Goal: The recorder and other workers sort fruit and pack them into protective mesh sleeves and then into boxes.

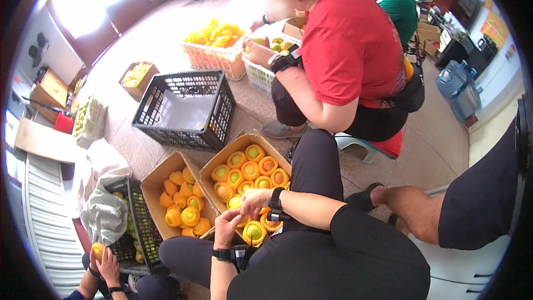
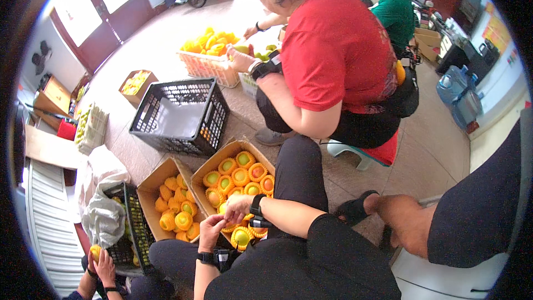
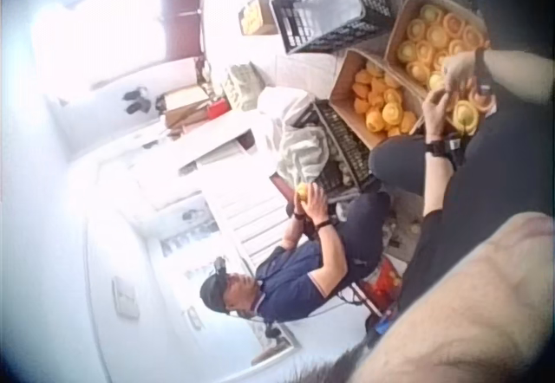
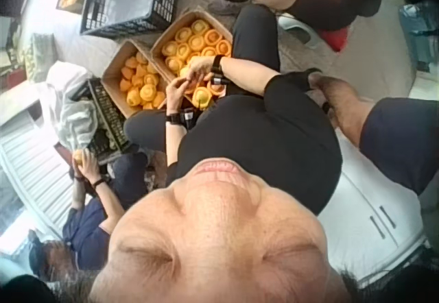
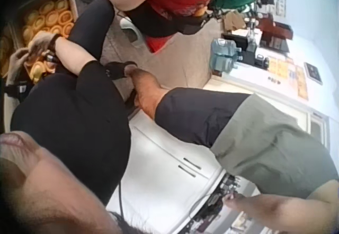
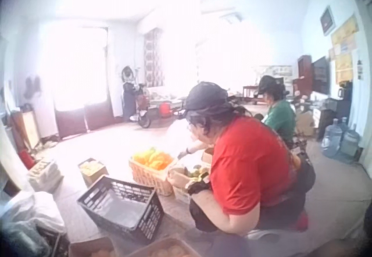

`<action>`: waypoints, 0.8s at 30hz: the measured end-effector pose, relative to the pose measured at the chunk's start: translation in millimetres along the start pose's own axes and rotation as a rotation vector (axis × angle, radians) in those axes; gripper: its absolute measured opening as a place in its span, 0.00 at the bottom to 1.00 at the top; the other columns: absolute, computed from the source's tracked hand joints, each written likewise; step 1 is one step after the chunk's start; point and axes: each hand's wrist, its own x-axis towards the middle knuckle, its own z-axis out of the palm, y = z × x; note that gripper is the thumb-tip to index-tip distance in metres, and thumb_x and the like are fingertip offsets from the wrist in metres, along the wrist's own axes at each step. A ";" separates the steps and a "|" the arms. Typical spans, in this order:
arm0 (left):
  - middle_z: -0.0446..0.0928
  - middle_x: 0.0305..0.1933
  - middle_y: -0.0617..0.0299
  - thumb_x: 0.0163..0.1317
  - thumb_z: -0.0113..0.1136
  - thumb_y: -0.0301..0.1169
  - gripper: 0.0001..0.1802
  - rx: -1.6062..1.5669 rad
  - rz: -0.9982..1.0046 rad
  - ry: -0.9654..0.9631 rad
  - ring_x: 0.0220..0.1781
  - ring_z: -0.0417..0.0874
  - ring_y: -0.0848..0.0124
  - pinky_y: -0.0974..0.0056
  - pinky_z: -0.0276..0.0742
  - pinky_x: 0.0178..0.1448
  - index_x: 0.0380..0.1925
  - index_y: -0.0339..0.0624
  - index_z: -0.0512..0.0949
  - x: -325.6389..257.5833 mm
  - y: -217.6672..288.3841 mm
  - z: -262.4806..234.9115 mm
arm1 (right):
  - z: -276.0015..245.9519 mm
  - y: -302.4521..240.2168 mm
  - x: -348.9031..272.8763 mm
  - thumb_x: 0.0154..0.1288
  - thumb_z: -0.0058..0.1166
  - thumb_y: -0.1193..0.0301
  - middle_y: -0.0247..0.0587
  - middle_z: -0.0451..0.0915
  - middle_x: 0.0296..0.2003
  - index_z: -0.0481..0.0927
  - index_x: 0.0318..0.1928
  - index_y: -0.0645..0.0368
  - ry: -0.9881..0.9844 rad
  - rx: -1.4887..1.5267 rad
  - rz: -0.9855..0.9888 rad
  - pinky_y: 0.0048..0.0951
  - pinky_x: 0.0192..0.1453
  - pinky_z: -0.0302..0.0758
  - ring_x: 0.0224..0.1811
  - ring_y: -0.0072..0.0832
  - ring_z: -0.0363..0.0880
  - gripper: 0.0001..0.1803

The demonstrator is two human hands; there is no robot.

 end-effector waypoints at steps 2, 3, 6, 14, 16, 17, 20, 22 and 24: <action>0.79 0.31 0.62 0.52 0.60 0.23 0.07 0.026 0.032 0.011 0.32 0.77 0.78 0.74 0.73 0.39 0.32 0.31 0.78 -1.6 4.3 1.8 | -4.5 3.9 4.6 0.46 0.59 0.68 0.43 0.77 0.27 0.78 0.32 0.62 -0.089 0.025 0.111 0.32 0.33 0.76 0.28 0.31 0.76 0.13; 0.79 0.30 0.62 0.52 0.60 0.23 0.07 0.033 0.047 0.012 0.32 0.77 0.78 0.74 0.73 0.39 0.31 0.31 0.78 -0.6 7.8 3.5 | -8.1 6.1 6.4 0.46 0.60 0.67 0.42 0.77 0.27 0.78 0.31 0.61 -0.155 0.079 0.115 0.32 0.33 0.75 0.27 0.31 0.76 0.12; 0.79 0.28 0.63 0.52 0.61 0.22 0.06 -0.005 0.082 0.016 0.30 0.77 0.79 0.75 0.72 0.37 0.30 0.31 0.78 -4.5 11.2 3.5 | -6.3 9.4 9.4 0.48 0.60 0.66 0.38 0.78 0.25 0.78 0.29 0.59 -0.269 0.174 0.140 0.29 0.31 0.75 0.26 0.28 0.77 0.10; 0.79 0.32 0.61 0.50 0.60 0.19 0.05 0.059 0.069 0.050 0.33 0.77 0.77 0.74 0.73 0.40 0.29 0.32 0.78 -4.7 4.5 -1.6 | -4.0 11.3 13.0 0.48 0.59 0.69 0.38 0.77 0.23 0.78 0.28 0.59 -0.227 0.185 0.164 0.30 0.33 0.75 0.26 0.29 0.76 0.08; 0.78 0.31 0.62 0.50 0.60 0.18 0.04 -0.067 0.050 0.029 0.33 0.77 0.78 0.75 0.73 0.39 0.28 0.32 0.77 -2.0 -0.4 -2.0 | -5.3 11.6 13.5 0.50 0.57 0.71 0.36 0.76 0.23 0.76 0.29 0.57 -0.214 0.173 0.175 0.33 0.33 0.73 0.25 0.28 0.75 0.06; 0.78 0.31 0.62 0.50 0.60 0.18 0.04 -0.073 0.048 0.028 0.33 0.77 0.78 0.75 0.73 0.39 0.28 0.32 0.77 -2.5 -0.7 -1.9 | -5.0 11.7 13.3 0.50 0.57 0.71 0.36 0.76 0.23 0.76 0.29 0.57 -0.210 0.173 0.181 0.33 0.33 0.73 0.25 0.28 0.75 0.06; 0.78 0.29 0.64 0.49 0.60 0.18 0.04 -0.051 0.065 0.037 0.31 0.76 0.79 0.75 0.72 0.39 0.27 0.33 0.77 -3.3 -1.3 -2.2 | -4.0 12.1 14.3 0.50 0.57 0.71 0.37 0.76 0.23 0.75 0.29 0.57 -0.217 0.182 0.173 0.33 0.33 0.72 0.26 0.28 0.75 0.06; 0.77 0.28 0.65 0.48 0.61 0.19 0.04 -0.090 0.079 0.043 0.30 0.75 0.80 0.75 0.72 0.37 0.25 0.33 0.76 -2.5 -2.2 -1.9 | -3.7 12.4 15.4 0.50 0.57 0.71 0.37 0.76 0.24 0.75 0.28 0.57 -0.243 0.168 0.172 0.34 0.34 0.73 0.26 0.29 0.75 0.06; 0.76 0.27 0.66 0.47 0.61 0.19 0.04 -0.086 0.083 0.019 0.30 0.75 0.80 0.76 0.71 0.37 0.24 0.34 0.76 -4.7 3.6 -1.1 | -3.1 13.1 14.2 0.50 0.56 0.73 0.37 0.76 0.23 0.75 0.28 0.58 -0.235 0.162 0.176 0.33 0.34 0.73 0.26 0.30 0.75 0.05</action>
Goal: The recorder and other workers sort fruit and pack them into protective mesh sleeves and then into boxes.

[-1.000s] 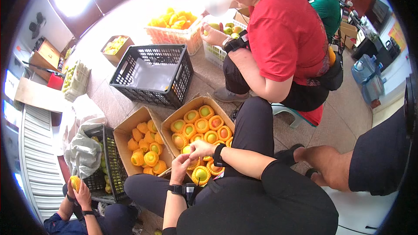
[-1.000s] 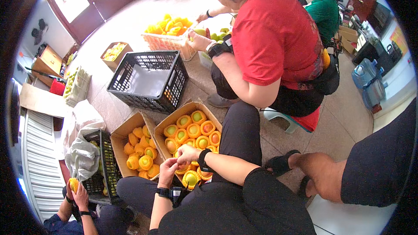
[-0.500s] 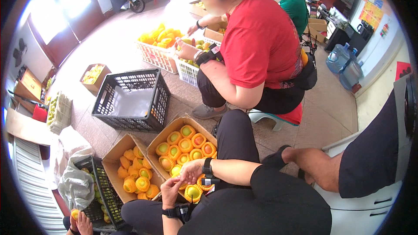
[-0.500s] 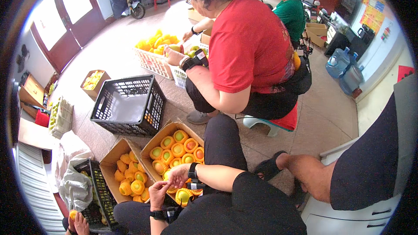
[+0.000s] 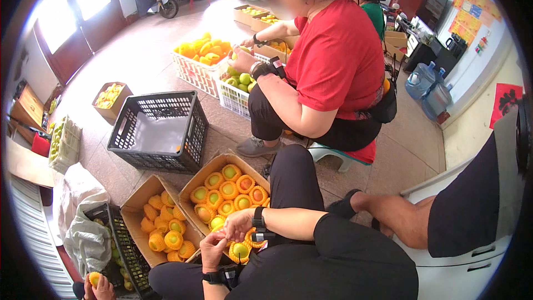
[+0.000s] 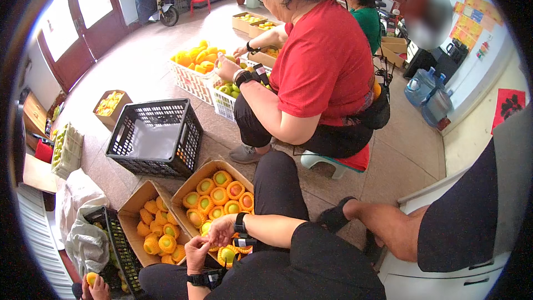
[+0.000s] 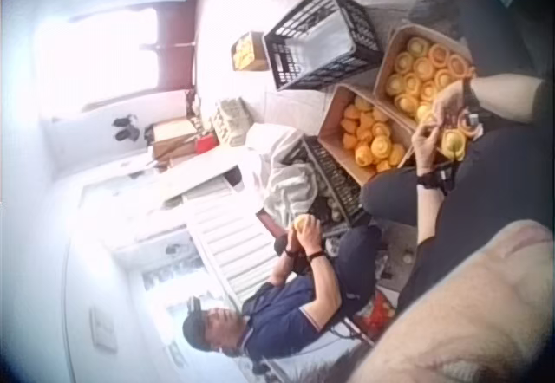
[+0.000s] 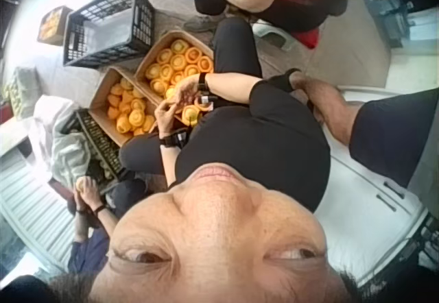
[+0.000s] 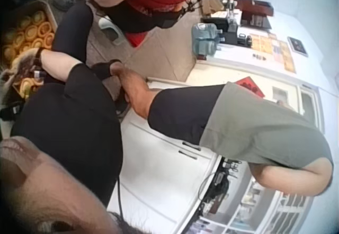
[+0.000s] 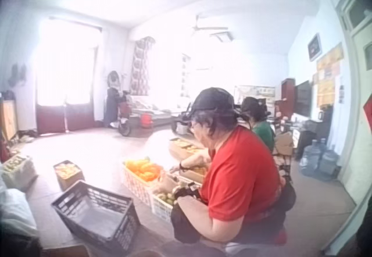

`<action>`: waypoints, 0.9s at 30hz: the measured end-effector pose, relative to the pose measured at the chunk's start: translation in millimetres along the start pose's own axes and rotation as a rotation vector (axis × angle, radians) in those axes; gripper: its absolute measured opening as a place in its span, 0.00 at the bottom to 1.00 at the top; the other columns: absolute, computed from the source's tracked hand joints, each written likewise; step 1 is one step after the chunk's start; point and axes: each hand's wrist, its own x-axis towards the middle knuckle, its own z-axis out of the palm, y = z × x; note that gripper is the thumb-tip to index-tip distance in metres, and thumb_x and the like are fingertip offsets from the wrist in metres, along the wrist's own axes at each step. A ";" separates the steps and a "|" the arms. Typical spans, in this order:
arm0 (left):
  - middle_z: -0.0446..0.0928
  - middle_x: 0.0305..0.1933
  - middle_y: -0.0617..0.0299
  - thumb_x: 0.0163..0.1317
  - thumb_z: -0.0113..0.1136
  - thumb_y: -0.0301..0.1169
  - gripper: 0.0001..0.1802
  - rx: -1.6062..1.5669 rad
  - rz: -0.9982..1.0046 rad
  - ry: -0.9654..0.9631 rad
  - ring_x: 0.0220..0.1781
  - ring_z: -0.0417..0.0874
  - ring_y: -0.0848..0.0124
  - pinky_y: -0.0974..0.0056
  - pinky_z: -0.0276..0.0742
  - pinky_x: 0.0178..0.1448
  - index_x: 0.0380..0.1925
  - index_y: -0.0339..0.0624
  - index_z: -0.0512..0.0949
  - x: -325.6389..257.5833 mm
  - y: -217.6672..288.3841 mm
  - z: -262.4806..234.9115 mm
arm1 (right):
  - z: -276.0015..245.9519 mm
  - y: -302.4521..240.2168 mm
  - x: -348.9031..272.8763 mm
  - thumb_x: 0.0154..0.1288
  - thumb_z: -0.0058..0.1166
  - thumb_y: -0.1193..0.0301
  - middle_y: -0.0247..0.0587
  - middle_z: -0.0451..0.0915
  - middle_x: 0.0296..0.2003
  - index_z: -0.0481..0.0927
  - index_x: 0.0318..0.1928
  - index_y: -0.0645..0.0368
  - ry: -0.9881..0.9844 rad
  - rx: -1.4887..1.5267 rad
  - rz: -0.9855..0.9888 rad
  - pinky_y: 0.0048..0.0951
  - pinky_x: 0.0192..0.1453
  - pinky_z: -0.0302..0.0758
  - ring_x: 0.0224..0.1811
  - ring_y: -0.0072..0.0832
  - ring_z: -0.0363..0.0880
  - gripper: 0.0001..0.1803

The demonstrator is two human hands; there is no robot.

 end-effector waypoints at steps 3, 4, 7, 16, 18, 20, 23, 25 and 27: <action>0.75 0.26 0.67 0.47 0.59 0.18 0.04 -0.011 -0.015 -0.043 0.30 0.74 0.80 0.75 0.71 0.38 0.22 0.35 0.75 -4.0 7.8 0.9 | 11.6 -4.3 -9.3 0.50 0.56 0.74 0.39 0.75 0.22 0.75 0.28 0.58 -0.029 0.000 0.013 0.32 0.33 0.74 0.24 0.30 0.76 0.04; 0.75 0.26 0.66 0.47 0.58 0.17 0.04 -0.028 -0.029 -0.061 0.31 0.74 0.79 0.74 0.70 0.40 0.21 0.35 0.74 -4.4 8.4 1.7 | 11.5 -3.8 -10.0 0.50 0.57 0.73 0.40 0.76 0.22 0.75 0.28 0.58 -0.059 -0.028 0.013 0.31 0.31 0.74 0.24 0.30 0.75 0.05; 0.75 0.25 0.67 0.46 0.58 0.17 0.04 -0.010 0.080 -0.109 0.29 0.74 0.80 0.76 0.70 0.36 0.21 0.35 0.74 -5.9 5.4 2.2 | 13.3 -2.5 -10.5 0.50 0.56 0.74 0.41 0.76 0.21 0.74 0.28 0.59 -0.111 -0.036 0.023 0.31 0.30 0.74 0.22 0.30 0.75 0.05; 0.75 0.27 0.66 0.48 0.55 0.20 0.02 -0.009 0.068 -0.084 0.31 0.74 0.79 0.74 0.70 0.38 0.24 0.34 0.74 0.5 6.2 -0.1 | 16.7 -6.2 -18.0 0.53 0.56 0.71 0.39 0.76 0.23 0.75 0.29 0.58 -0.095 0.064 -0.034 0.28 0.32 0.74 0.25 0.28 0.76 0.05; 0.76 0.30 0.65 0.51 0.56 0.21 0.05 0.039 -0.001 -0.045 0.34 0.75 0.78 0.73 0.72 0.39 0.29 0.33 0.76 -1.0 10.2 -3.8 | 15.5 -4.4 -13.7 0.55 0.56 0.69 0.37 0.77 0.24 0.75 0.29 0.58 -0.003 0.085 -0.052 0.26 0.31 0.74 0.25 0.25 0.76 0.06; 0.77 0.32 0.64 0.52 0.57 0.22 0.06 -0.076 -0.106 -0.109 0.36 0.76 0.78 0.73 0.72 0.41 0.31 0.33 0.76 -4.1 29.7 0.6 | 12.2 -3.7 -15.9 0.56 0.55 0.69 0.38 0.77 0.24 0.76 0.29 0.59 -0.050 0.115 -0.051 0.26 0.31 0.74 0.25 0.24 0.76 0.07; 0.76 0.32 0.65 0.55 0.56 0.22 0.04 -0.078 0.037 -0.153 0.34 0.75 0.78 0.75 0.70 0.40 0.30 0.34 0.76 -0.3 16.0 1.1 | 14.3 1.1 -26.3 0.56 0.55 0.69 0.38 0.77 0.25 0.76 0.29 0.60 -0.053 0.177 -0.093 0.23 0.31 0.73 0.25 0.24 0.76 0.07; 0.76 0.31 0.65 0.55 0.56 0.22 0.03 -0.112 0.024 -0.103 0.34 0.75 0.79 0.75 0.71 0.39 0.30 0.34 0.76 -3.0 15.8 0.7 | 17.1 1.1 -24.4 0.56 0.55 0.70 0.38 0.77 0.25 0.76 0.29 0.60 -0.011 0.210 -0.087 0.24 0.32 0.74 0.25 0.25 0.76 0.06; 0.76 0.31 0.66 0.54 0.57 0.21 0.03 -0.091 0.010 -0.069 0.33 0.75 0.79 0.76 0.71 0.38 0.30 0.35 0.77 -4.8 18.1 0.2 | 16.1 1.1 -19.7 0.56 0.54 0.71 0.38 0.77 0.25 0.76 0.29 0.60 0.004 0.227 -0.096 0.24 0.33 0.74 0.26 0.25 0.77 0.06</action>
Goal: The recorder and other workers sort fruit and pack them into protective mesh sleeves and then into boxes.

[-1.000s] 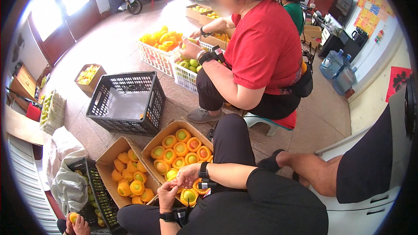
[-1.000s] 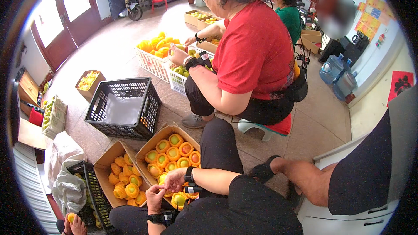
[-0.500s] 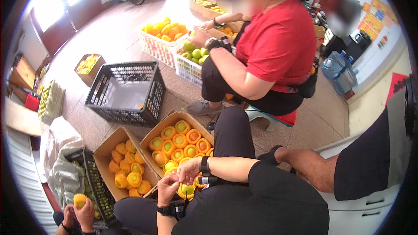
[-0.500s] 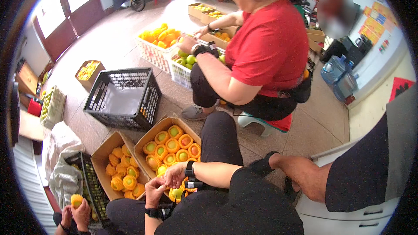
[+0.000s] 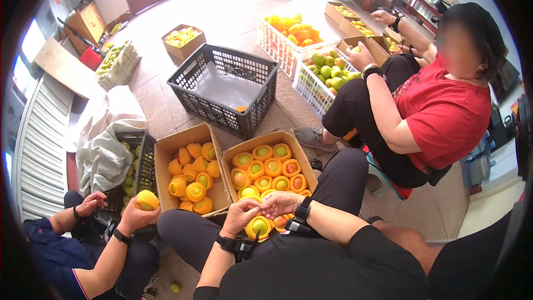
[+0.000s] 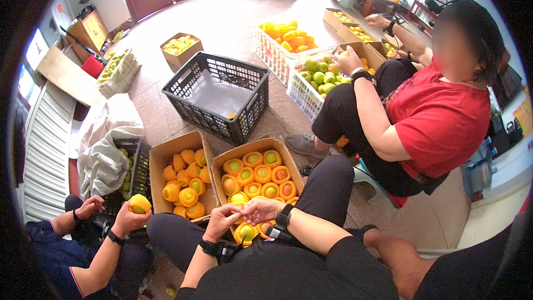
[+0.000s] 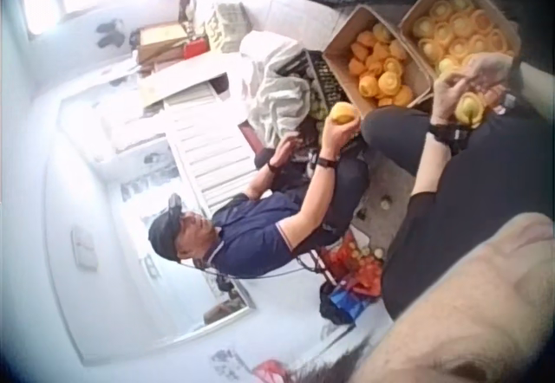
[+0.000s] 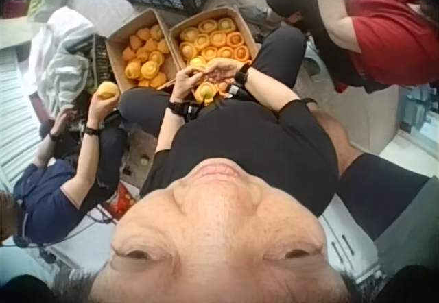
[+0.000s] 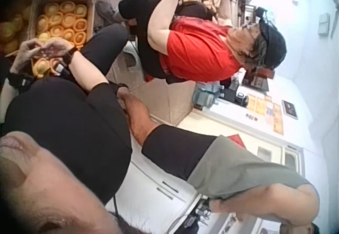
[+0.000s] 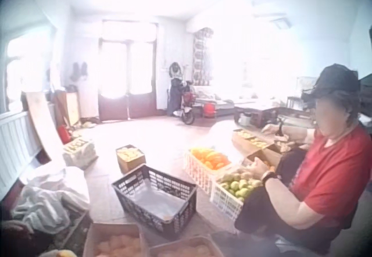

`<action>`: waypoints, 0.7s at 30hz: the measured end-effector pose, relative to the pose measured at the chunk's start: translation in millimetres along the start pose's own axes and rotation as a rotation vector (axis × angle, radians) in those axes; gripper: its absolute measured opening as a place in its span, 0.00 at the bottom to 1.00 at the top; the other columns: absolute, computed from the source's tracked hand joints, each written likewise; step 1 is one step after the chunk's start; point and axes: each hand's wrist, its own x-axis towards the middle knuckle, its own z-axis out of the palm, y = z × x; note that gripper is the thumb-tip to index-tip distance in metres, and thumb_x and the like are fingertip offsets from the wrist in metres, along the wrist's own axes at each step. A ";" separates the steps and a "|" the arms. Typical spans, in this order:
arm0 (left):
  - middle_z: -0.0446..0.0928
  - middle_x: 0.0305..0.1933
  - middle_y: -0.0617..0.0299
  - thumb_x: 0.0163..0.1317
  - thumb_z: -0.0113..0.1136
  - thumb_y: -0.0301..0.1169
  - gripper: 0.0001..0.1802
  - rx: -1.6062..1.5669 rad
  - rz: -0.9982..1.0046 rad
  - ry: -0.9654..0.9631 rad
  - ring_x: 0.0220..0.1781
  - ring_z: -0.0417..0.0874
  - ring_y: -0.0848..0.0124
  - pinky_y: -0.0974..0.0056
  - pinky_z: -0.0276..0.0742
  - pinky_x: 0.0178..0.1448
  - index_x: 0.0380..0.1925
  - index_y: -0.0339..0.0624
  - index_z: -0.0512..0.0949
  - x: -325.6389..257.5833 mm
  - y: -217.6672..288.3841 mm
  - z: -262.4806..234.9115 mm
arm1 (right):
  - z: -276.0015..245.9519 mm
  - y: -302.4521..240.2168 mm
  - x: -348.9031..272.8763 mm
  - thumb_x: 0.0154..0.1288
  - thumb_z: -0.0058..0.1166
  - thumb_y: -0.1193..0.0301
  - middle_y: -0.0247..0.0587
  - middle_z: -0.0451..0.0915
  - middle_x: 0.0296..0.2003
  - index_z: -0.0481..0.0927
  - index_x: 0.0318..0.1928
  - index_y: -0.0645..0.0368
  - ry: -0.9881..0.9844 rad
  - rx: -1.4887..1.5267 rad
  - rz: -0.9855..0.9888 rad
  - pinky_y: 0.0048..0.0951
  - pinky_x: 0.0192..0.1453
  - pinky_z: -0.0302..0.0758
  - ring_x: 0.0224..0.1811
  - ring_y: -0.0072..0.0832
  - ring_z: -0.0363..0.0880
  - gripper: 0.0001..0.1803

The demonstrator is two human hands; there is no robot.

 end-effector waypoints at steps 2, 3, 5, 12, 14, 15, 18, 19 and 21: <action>0.76 0.32 0.66 0.53 0.57 0.21 0.04 0.056 -0.001 0.016 0.32 0.76 0.80 0.76 0.72 0.37 0.30 0.35 0.77 -0.6 -0.4 -1.3 | 0.1 -0.2 1.3 0.56 0.54 0.71 0.38 0.78 0.25 0.76 0.29 0.60 -0.021 -0.030 0.031 0.25 0.33 0.75 0.26 0.25 0.77 0.05; 0.76 0.32 0.66 0.53 0.57 0.21 0.04 0.053 0.000 0.008 0.32 0.76 0.80 0.76 0.72 0.37 0.30 0.35 0.77 -2.6 -2.8 -2.7 | 2.6 -0.5 2.3 0.56 0.54 0.71 0.38 0.78 0.25 0.76 0.29 0.60 -0.015 -0.028 0.026 0.25 0.33 0.75 0.26 0.25 0.77 0.05; 0.76 0.32 0.65 0.53 0.57 0.20 0.04 0.035 0.030 0.020 0.32 0.76 0.79 0.76 0.71 0.38 0.30 0.35 0.76 -1.5 -2.6 -1.6 | 6.7 -1.7 -0.2 0.56 0.54 0.71 0.35 0.77 0.25 0.76 0.33 0.60 -0.036 -0.036 0.053 0.25 0.33 0.74 0.27 0.24 0.76 0.07; 0.75 0.29 0.64 0.49 0.57 0.18 0.03 0.002 0.006 -0.006 0.34 0.75 0.76 0.72 0.71 0.42 0.24 0.35 0.76 1.6 -4.9 -0.5 | -0.1 -0.4 1.4 0.56 0.53 0.71 0.38 0.78 0.24 0.75 0.29 0.59 -0.131 -0.001 0.083 0.27 0.30 0.75 0.25 0.27 0.77 0.05; 0.75 0.29 0.65 0.48 0.57 0.18 0.03 0.000 0.027 -0.025 0.34 0.75 0.76 0.72 0.70 0.43 0.24 0.35 0.75 1.9 -7.6 -0.9 | -1.1 2.9 1.0 0.57 0.53 0.70 0.41 0.77 0.24 0.76 0.29 0.59 -0.128 -0.012 0.102 0.28 0.30 0.74 0.25 0.28 0.77 0.05; 0.74 0.28 0.66 0.48 0.57 0.18 0.03 0.004 0.061 -0.046 0.35 0.74 0.76 0.72 0.70 0.43 0.24 0.36 0.75 2.6 -9.0 -1.5 | -2.1 4.5 2.7 0.57 0.53 0.70 0.41 0.77 0.24 0.76 0.29 0.59 -0.124 0.000 0.111 0.28 0.30 0.74 0.25 0.28 0.77 0.05; 0.73 0.27 0.67 0.47 0.56 0.17 0.04 -0.001 0.022 -0.055 0.35 0.74 0.77 0.70 0.70 0.44 0.22 0.36 0.73 2.9 -6.7 -1.3 | -2.6 4.3 3.3 0.57 0.52 0.71 0.40 0.77 0.24 0.76 0.29 0.58 -0.152 0.021 0.106 0.29 0.30 0.74 0.24 0.28 0.76 0.04; 0.73 0.27 0.67 0.47 0.55 0.17 0.04 -0.040 0.002 -0.054 0.35 0.74 0.77 0.71 0.70 0.44 0.22 0.36 0.73 3.2 -5.3 -0.3 | -1.3 3.1 2.6 0.57 0.53 0.69 0.38 0.77 0.24 0.77 0.31 0.60 -0.168 0.006 0.101 0.26 0.30 0.73 0.24 0.25 0.76 0.07; 0.73 0.27 0.66 0.46 0.55 0.17 0.04 -0.028 0.041 -0.057 0.34 0.74 0.76 0.70 0.70 0.44 0.22 0.36 0.73 4.8 -0.2 1.8 | 0.9 3.4 2.3 0.57 0.53 0.69 0.37 0.77 0.24 0.76 0.30 0.59 -0.122 -0.019 0.078 0.26 0.30 0.73 0.24 0.25 0.75 0.06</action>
